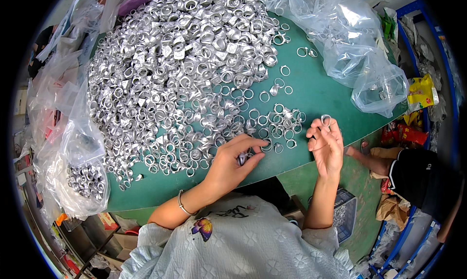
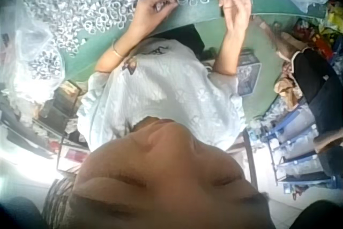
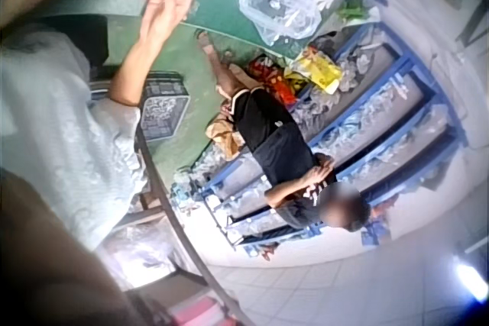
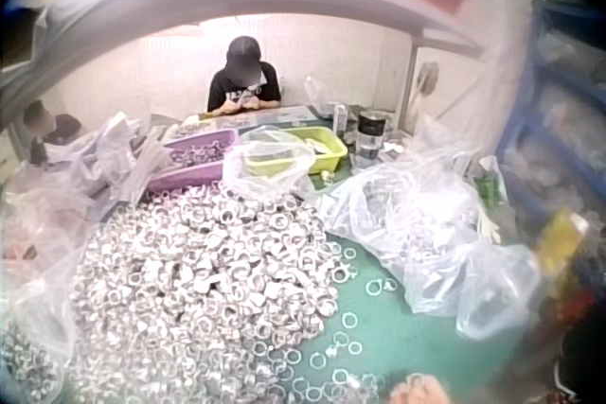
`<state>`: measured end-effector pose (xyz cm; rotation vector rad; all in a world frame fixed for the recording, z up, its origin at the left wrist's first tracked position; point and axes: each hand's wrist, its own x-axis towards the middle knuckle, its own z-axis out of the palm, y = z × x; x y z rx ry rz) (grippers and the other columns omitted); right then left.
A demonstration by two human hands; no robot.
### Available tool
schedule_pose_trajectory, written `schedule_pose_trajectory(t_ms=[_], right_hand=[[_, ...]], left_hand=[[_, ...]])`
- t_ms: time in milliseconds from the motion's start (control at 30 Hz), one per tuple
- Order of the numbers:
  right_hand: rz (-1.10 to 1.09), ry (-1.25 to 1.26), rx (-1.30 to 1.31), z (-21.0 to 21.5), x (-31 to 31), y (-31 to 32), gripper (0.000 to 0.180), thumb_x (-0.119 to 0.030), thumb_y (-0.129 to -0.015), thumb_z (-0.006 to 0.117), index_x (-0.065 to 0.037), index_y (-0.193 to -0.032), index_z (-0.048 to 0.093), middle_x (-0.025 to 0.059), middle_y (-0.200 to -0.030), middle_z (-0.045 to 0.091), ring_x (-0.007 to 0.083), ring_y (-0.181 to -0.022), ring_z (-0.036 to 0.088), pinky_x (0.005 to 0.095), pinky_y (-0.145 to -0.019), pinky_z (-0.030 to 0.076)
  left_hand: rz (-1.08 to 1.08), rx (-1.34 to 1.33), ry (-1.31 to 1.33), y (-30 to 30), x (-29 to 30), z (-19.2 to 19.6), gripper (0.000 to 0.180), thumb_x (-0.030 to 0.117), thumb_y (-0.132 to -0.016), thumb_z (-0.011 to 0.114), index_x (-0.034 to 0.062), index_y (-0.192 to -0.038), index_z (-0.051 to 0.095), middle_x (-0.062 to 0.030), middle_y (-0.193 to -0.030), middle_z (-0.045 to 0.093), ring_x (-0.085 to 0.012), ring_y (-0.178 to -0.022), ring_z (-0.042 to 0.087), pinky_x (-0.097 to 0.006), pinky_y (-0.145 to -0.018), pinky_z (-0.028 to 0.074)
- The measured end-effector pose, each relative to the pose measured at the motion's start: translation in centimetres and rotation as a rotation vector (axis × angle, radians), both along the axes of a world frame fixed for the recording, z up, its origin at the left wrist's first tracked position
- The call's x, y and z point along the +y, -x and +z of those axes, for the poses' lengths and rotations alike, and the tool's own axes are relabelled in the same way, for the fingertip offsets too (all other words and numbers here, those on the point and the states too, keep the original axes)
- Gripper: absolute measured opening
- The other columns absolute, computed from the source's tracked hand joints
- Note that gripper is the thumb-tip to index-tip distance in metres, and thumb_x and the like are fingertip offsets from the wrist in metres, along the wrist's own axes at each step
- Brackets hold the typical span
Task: The person sorts small silver metal ring-shaped and tab-shaped components on a green table by hand. They pick up individual pieces from a large pile, inspect them, and group them together before putting some into a clear plastic bag.
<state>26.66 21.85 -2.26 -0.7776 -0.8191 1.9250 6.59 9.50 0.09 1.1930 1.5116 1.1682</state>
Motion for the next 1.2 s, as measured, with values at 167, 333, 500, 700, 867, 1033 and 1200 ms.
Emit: schedule_pose_trajectory(t_ms=[167,333,500,700,867,1033,1200], right_hand=[[-0.038,-0.179,-0.472,-0.3,0.6,0.3,0.018,-0.007,-0.088,0.054,-0.003,-0.071,0.050,0.0077,-0.082,0.059,0.0108,-0.069,0.054,0.0186,-0.046,0.038],[-0.134,-0.684,-0.953,0.9,0.9,0.7,0.007,0.002,-0.077,0.063,-0.003,-0.082,0.062,0.0027,-0.078,0.061,0.0078,-0.067,0.051,0.0206,-0.050,0.034],[0.089,-1.209,-1.185,1.0,0.1,2.7,0.017,-0.003,-0.068,0.068,-0.003,-0.084,0.063,0.0069,-0.090,0.058,0.0251,-0.080,0.052,0.0334,-0.072,0.040],[0.051,-1.027,-1.053,1.1,0.1,1.9,0.010,0.001,-0.071,0.065,0.000,-0.079,0.059,0.0100,-0.084,0.058,0.0263,-0.078,0.054,0.0341,-0.071,0.043],[-0.047,-1.049,-1.050,0.9,0.4,2.2,0.007,0.004,-0.073,0.062,0.002,-0.077,0.057,0.0126,-0.082,0.059,0.0279,-0.077,0.054,0.0336,-0.071,0.044],[-0.039,-1.085,-1.009,0.5,0.6,2.5,0.007,0.003,-0.073,0.062,0.001,-0.078,0.057,0.0111,-0.081,0.059,0.0244,-0.076,0.054,0.0317,-0.072,0.043],[-0.134,-1.019,-0.943,-0.9,0.3,2.1,0.005,0.003,-0.075,0.061,0.002,-0.079,0.057,0.0131,-0.080,0.060,0.0269,-0.075,0.055,0.0333,-0.071,0.044]], left_hand=[[0.015,-0.031,0.025,0.0,-0.3,0.0,0.024,-0.001,-0.077,0.064,0.0052,-0.100,0.064,-0.0013,-0.078,0.055,-0.0062,-0.059,0.048,-0.021,-0.053,0.039],[0.016,0.024,-0.021,0.0,-0.5,0.0,0.023,-0.001,-0.078,0.063,0.0051,-0.100,0.064,-0.0012,-0.078,0.056,-0.0059,-0.061,0.049,-0.020,-0.053,0.039],[0.009,-0.140,0.088,-0.4,-0.6,-0.5,0.021,0.007,-0.087,0.054,0.0044,-0.107,0.060,-0.0017,-0.080,0.057,-0.0059,-0.058,0.047,-0.018,-0.049,0.037],[0.206,-1.347,0.383,1.4,-1.0,0.1,0.027,0.017,-0.094,0.042,-0.0012,-0.112,0.052,-0.0038,-0.079,0.051,-0.0070,-0.056,0.041,-0.020,-0.044,0.032],[0.392,-1.731,0.330,2.5,-0.3,1.6,0.028,0.013,-0.093,0.039,-0.0065,-0.112,0.047,-0.0114,-0.095,0.047,-0.0201,-0.086,0.048,-0.030,-0.072,0.046],[0.412,-1.553,0.233,4.9,2.1,2.8,0.030,0.009,-0.092,0.034,-0.0093,-0.115,0.041,-0.0159,-0.100,0.046,-0.0257,-0.096,0.049,-0.038,-0.091,0.044],[0.342,-1.253,-0.174,12.1,15.4,6.5,0.031,0.003,-0.090,0.036,-0.0104,-0.119,0.036,-0.0186,-0.101,0.048,-0.0269,-0.094,0.052,-0.039,-0.088,0.047]])
